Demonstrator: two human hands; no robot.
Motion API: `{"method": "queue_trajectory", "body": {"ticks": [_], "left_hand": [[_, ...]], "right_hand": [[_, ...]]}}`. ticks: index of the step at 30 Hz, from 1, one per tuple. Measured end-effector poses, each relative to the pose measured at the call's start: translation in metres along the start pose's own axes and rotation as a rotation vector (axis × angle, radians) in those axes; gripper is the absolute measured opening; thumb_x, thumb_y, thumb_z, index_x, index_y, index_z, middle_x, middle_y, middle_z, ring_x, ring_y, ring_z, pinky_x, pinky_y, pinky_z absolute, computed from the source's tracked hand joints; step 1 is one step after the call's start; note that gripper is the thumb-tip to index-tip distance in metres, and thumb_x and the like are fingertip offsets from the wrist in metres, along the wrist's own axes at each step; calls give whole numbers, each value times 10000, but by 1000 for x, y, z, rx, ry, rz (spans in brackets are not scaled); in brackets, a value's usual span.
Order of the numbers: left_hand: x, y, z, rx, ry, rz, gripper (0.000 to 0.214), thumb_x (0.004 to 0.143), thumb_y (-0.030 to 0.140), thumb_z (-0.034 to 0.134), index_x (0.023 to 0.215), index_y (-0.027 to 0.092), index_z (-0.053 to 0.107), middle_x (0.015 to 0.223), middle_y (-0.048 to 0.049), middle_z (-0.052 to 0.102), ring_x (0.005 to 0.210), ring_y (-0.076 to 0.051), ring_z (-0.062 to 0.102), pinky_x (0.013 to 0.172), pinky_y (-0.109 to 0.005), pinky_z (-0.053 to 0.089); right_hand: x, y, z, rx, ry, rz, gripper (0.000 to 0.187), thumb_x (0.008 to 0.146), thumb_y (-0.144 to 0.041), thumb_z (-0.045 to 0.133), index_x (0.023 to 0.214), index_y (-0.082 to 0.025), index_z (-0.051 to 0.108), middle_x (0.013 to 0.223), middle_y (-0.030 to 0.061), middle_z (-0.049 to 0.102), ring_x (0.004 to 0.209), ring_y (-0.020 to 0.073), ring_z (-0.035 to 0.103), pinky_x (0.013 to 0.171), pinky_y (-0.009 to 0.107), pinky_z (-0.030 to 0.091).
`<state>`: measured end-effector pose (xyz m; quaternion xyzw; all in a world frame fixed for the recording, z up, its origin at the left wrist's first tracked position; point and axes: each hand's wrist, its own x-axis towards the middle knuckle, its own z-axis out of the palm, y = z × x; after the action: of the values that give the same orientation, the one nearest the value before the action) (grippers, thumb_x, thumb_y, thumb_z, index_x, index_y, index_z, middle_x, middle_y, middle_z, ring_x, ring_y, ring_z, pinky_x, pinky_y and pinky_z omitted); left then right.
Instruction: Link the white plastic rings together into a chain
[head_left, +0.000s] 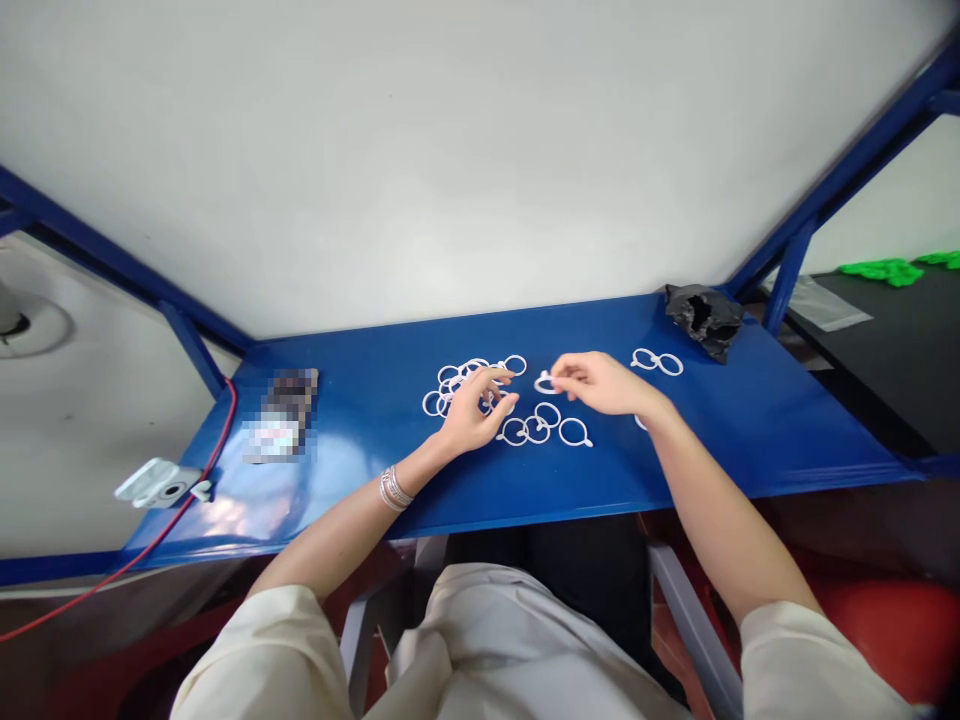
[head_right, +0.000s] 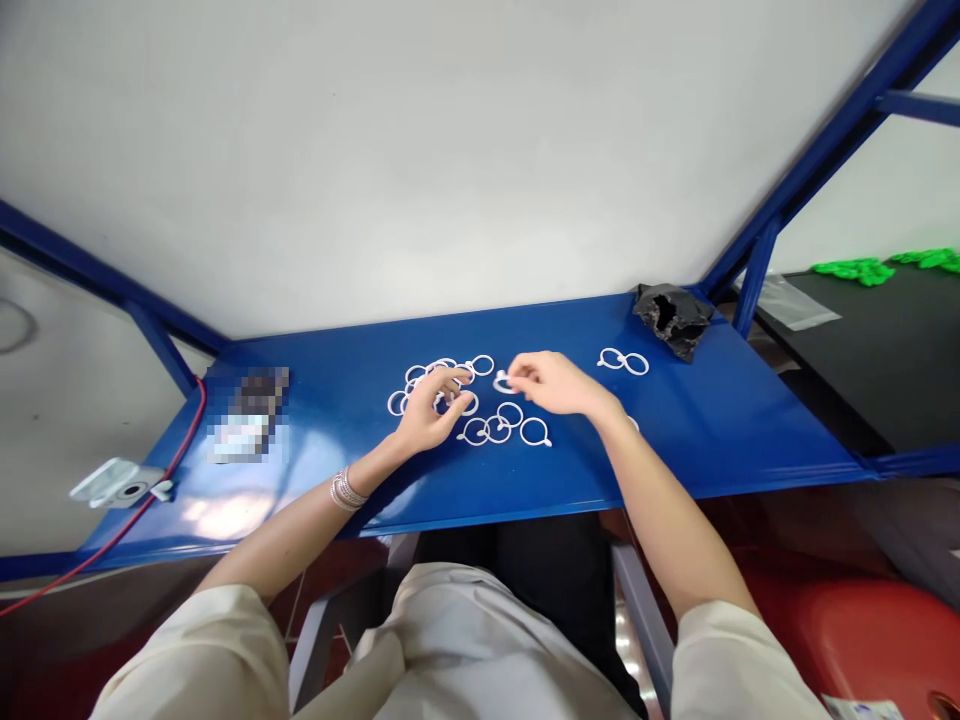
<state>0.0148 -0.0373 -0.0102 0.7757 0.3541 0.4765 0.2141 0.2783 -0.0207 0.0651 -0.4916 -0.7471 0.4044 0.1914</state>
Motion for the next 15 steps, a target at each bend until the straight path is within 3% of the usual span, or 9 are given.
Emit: {"method": "queue_trajectory", "body": {"ticks": [2, 5, 8, 11, 13, 15], "left_hand": [[-1, -2, 1, -105, -63, -70, 263, 1021, 424, 687, 1163, 204, 666, 986, -66, 749, 716, -132, 655, 680, -299, 537], [0, -5, 1, -357, -147, -249, 385, 1028, 568, 650, 952, 192, 617, 759, -9, 662, 600, -114, 627, 588, -267, 512], [4, -3, -1, -618, -281, -387, 483, 973, 664, 688, 906, 193, 603, 716, 4, 636, 522, -103, 584, 496, -255, 472], [6, 6, -3, -766, -370, -420, 468, 970, 641, 708, 856, 205, 584, 643, 31, 547, 481, -92, 490, 470, -265, 423], [7, 10, -2, -814, -349, -424, 526, 982, 662, 674, 761, 213, 512, 616, 40, 449, 499, -96, 429, 487, -284, 430], [7, 11, -2, -810, -297, -423, 589, 978, 695, 654, 704, 215, 451, 623, 38, 398, 527, -101, 401, 513, -304, 460]], "right_hand": [[14, -13, 13, 179, -146, -95, 225, 977, -413, 690, 937, -192, 701, 905, 67, 790, 669, 158, 696, 660, 304, 535], [30, -15, 32, 369, -260, -153, 336, 938, -509, 752, 909, -183, 677, 716, 7, 702, 538, 114, 599, 547, 259, 462], [36, -6, 48, 548, -233, -171, 428, 911, -588, 783, 865, -181, 658, 626, -37, 605, 481, 83, 486, 482, 235, 367], [34, -2, 60, 764, -248, -147, 525, 854, -622, 841, 708, -205, 556, 550, -85, 447, 452, 59, 329, 459, 235, 307], [33, -4, 66, 927, -280, -141, 641, 849, -662, 830, 616, -235, 412, 521, -121, 275, 462, 51, 195, 457, 241, 270], [33, -5, 72, 1026, -276, -147, 689, 852, -694, 812, 603, -246, 351, 533, -128, 213, 482, 52, 139, 462, 245, 251]]}}
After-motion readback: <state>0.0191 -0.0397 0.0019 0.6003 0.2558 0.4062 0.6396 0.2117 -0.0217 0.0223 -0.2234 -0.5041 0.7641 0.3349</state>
